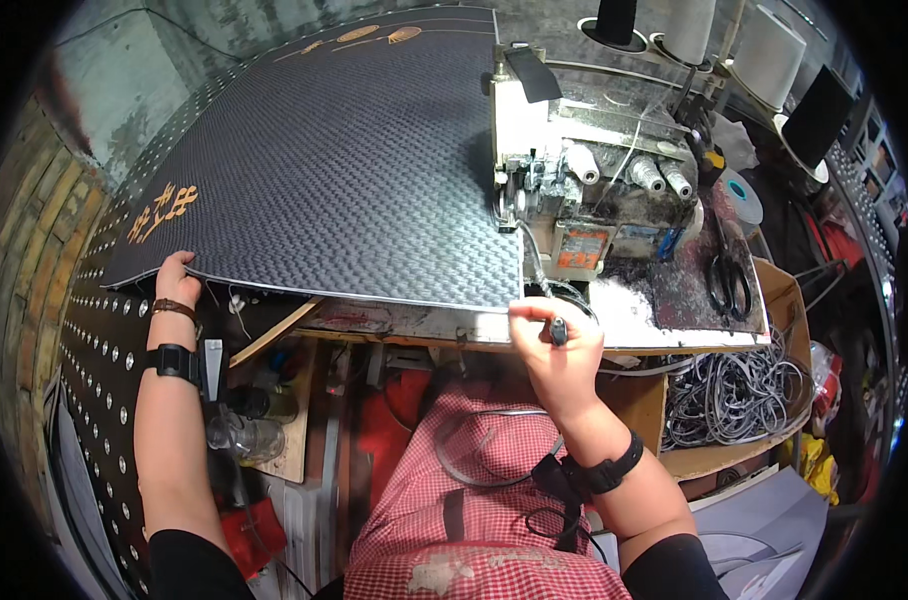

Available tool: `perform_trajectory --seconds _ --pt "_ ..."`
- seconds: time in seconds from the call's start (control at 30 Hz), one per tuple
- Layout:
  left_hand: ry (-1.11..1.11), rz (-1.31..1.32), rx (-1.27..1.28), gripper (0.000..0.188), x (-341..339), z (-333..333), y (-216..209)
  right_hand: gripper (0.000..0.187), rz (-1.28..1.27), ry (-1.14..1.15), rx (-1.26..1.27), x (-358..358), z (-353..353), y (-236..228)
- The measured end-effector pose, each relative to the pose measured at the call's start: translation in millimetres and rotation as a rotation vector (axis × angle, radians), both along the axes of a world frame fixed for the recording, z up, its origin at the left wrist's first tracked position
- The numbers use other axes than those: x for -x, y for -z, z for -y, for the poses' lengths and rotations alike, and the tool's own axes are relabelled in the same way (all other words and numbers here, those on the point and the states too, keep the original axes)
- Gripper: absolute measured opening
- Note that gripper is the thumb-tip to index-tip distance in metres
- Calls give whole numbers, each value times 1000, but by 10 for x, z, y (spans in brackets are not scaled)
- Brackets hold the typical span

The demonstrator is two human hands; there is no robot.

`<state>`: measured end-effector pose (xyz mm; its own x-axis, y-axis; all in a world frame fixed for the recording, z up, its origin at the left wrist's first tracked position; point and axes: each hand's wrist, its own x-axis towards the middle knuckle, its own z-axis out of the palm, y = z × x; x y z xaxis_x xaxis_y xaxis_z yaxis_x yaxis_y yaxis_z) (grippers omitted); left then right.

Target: The recorder uses a sewing machine and hand tools to finish the edges of large floor mats in a workshop.

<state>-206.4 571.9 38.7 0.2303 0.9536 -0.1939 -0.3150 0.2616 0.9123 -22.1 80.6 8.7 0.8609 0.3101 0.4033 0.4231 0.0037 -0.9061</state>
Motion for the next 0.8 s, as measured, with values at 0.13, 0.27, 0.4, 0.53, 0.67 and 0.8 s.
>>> perform_trajectory --seconds 0.13,0.27,0.4,0.53,0.67,0.8 --pt "46 -47 -25 15 -256 -311 4 11 129 79 27 -225 -145 4" --pt "36 -58 2 15 -566 -430 1 17 214 211 162 -314 -243 -95" --pt "57 18 64 12 -627 -706 -80 20 283 245 273 -238 -274 -114" --pt "-29 -24 5 10 -594 -538 -142 24 191 136 222 -133 -214 -62" --pt "254 225 69 23 -283 469 -134 22 228 120 90 -11 -55 -15" --pt "-27 434 77 31 955 983 -254 20 211 47 125 307 22 -31"
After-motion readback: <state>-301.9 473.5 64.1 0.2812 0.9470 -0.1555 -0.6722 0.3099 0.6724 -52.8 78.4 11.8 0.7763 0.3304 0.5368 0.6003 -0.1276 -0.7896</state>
